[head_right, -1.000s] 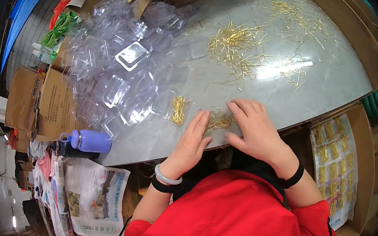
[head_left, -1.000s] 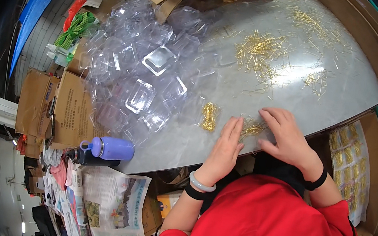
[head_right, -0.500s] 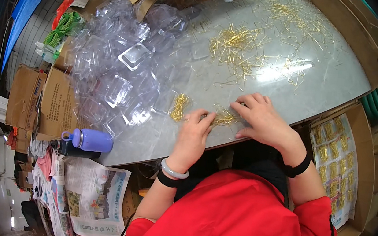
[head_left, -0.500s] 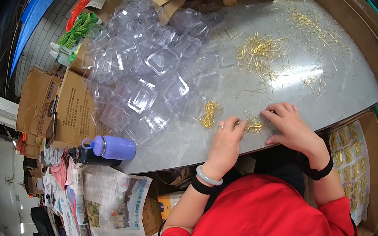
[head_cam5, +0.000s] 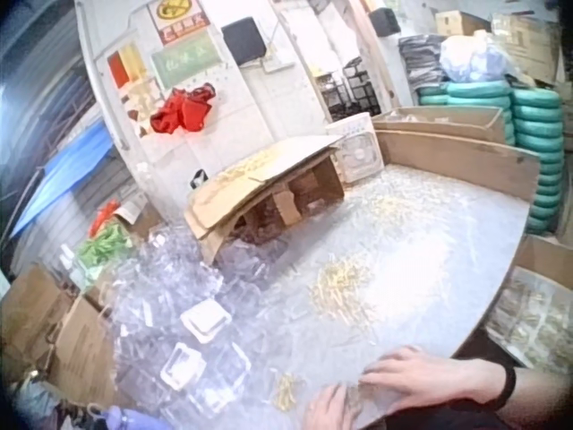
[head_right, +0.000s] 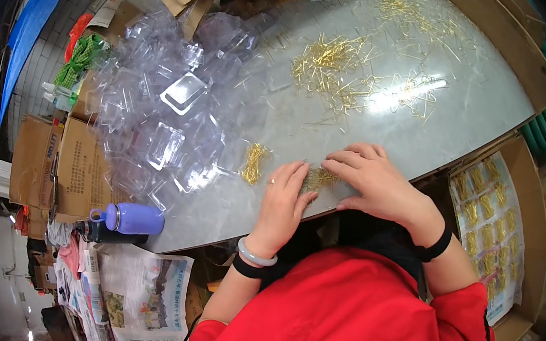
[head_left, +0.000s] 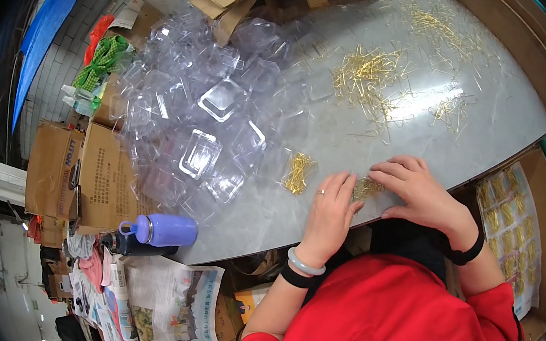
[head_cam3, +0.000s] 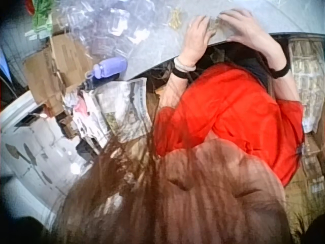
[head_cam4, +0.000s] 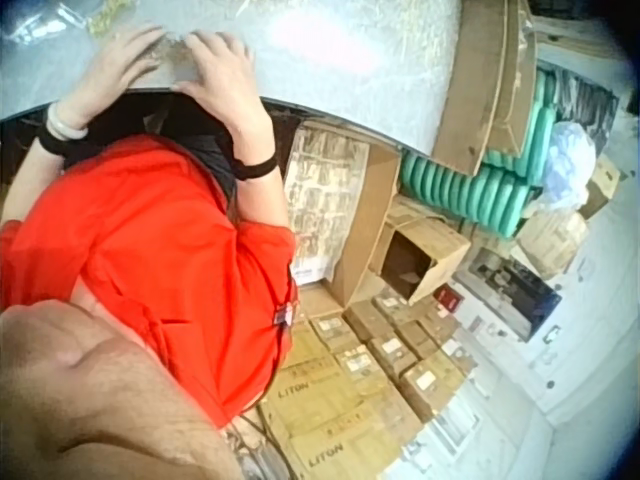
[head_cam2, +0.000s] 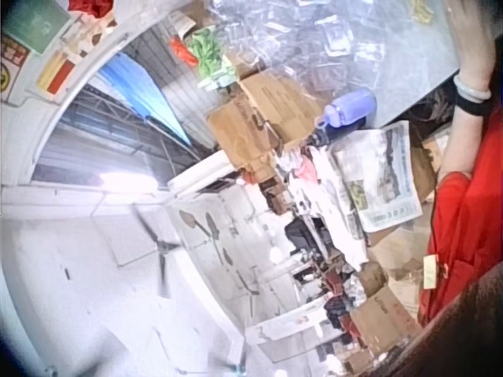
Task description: Sorting small gold-colored metal parts on a workbench and placing them into small plastic bags before packing them into a shipping box.
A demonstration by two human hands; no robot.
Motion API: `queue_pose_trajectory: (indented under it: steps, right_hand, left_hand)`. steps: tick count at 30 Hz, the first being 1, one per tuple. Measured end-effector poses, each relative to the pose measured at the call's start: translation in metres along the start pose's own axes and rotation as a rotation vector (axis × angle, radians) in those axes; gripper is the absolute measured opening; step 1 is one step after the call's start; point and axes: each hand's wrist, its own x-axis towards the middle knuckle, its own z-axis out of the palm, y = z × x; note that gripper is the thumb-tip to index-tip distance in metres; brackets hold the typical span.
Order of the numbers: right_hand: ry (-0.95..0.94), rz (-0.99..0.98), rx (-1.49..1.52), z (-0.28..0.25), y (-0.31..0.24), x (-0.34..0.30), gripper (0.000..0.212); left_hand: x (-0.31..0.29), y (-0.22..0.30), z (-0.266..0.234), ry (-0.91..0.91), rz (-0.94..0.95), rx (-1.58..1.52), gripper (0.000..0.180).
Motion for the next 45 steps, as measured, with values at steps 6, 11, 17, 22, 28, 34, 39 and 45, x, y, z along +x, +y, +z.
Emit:
queue_pose_trajectory:
  steps: [6,11,17,22,28,34,39,45]
  right_hand:
    - [0.024,0.158,0.013,0.029,-0.008,0.010,0.055]
    - [0.239,0.139,0.037,0.035,-0.006,-0.010,0.050]
    - [0.170,0.160,0.066,0.054,-0.032,-0.011,0.059]
    - [0.129,0.072,0.373,0.042,-0.022,0.007,0.072]
    - [0.008,0.000,0.143,0.028,0.005,0.008,0.078]
    - [0.159,0.072,0.047,0.018,-0.008,0.001,0.061]
    - [0.177,0.113,-0.033,0.019,-0.015,-0.015,0.058]
    - [0.335,0.222,0.098,0.042,-0.028,-0.024,0.050]
  left_hand:
    - [0.006,0.001,0.001,-0.032,-0.071,0.009,0.040]
    - [-0.008,0.014,-0.004,-0.002,-0.049,0.129,0.059]
    - [-0.009,0.009,0.020,-0.073,0.048,0.049,0.063]
    - [-0.010,0.007,0.020,-0.079,-0.016,-0.068,0.058]
    - [-0.017,0.002,0.025,0.022,-0.024,-0.109,0.052]
    - [-0.016,0.002,0.023,0.028,0.006,-0.096,0.039]
    - [-0.021,0.008,0.028,0.110,-0.079,-0.051,0.028]
    - [-0.020,0.010,0.033,0.122,-0.092,-0.044,0.039]
